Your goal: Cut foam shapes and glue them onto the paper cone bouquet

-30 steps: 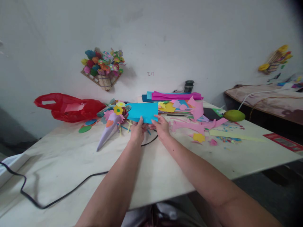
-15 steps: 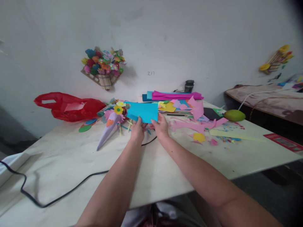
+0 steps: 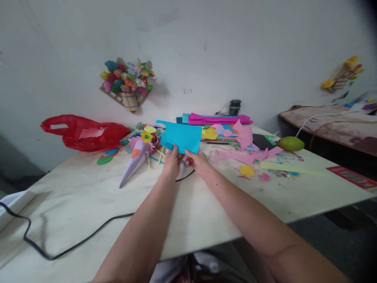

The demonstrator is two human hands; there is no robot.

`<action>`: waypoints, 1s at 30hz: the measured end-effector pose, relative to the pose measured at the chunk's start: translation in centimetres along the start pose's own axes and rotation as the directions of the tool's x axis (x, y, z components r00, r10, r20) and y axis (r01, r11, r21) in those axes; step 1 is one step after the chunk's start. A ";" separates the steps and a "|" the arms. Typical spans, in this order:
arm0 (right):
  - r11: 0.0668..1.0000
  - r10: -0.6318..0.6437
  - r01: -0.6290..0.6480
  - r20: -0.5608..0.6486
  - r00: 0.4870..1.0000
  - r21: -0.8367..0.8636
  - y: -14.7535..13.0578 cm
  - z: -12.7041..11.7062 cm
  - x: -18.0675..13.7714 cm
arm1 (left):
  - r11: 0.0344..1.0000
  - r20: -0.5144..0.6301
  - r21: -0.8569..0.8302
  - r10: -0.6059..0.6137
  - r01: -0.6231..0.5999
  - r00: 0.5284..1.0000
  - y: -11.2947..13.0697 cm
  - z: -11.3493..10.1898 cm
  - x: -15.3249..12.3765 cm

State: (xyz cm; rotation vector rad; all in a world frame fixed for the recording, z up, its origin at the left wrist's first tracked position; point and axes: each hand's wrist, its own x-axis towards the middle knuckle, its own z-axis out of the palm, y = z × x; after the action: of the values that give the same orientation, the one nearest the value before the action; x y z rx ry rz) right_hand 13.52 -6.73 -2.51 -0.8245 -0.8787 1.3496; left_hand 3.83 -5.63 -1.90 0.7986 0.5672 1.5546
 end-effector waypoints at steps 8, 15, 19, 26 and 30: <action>0.996 -0.061 0.056 -0.074 0.995 -0.068 0.2 -0.1 0.1 | 0.999 -0.135 -0.025 0.043 -0.046 0.990 0.5 -0.8 1.0; 0.999 -0.037 0.033 -0.100 0.994 -0.039 0.5 -0.1 0.1 | 1.000 -0.153 -0.028 -0.018 0.014 0.988 0.5 -0.8 1.4; 0.999 0.003 -0.007 -0.087 0.996 -0.041 0.4 0.0 -0.1 | 0.999 -0.179 -0.002 0.031 -0.032 0.983 0.9 -0.9 1.3; 0.999 0.020 -0.020 0.003 1.000 -0.033 -0.1 -0.2 -0.2 | 0.996 -0.266 -0.055 0.047 -0.064 0.963 1.4 -0.9 1.4; 0.999 0.001 -0.001 -0.006 1.000 -0.042 -0.2 -0.4 0.0 | 0.999 -0.092 0.029 -0.016 0.019 0.996 0.6 -0.4 0.7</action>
State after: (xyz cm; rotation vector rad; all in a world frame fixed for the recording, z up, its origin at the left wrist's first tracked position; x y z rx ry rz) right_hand 13.99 -6.77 -2.54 -0.8612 -0.9043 1.3326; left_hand 3.10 -5.01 -1.57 0.7457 0.6646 1.5761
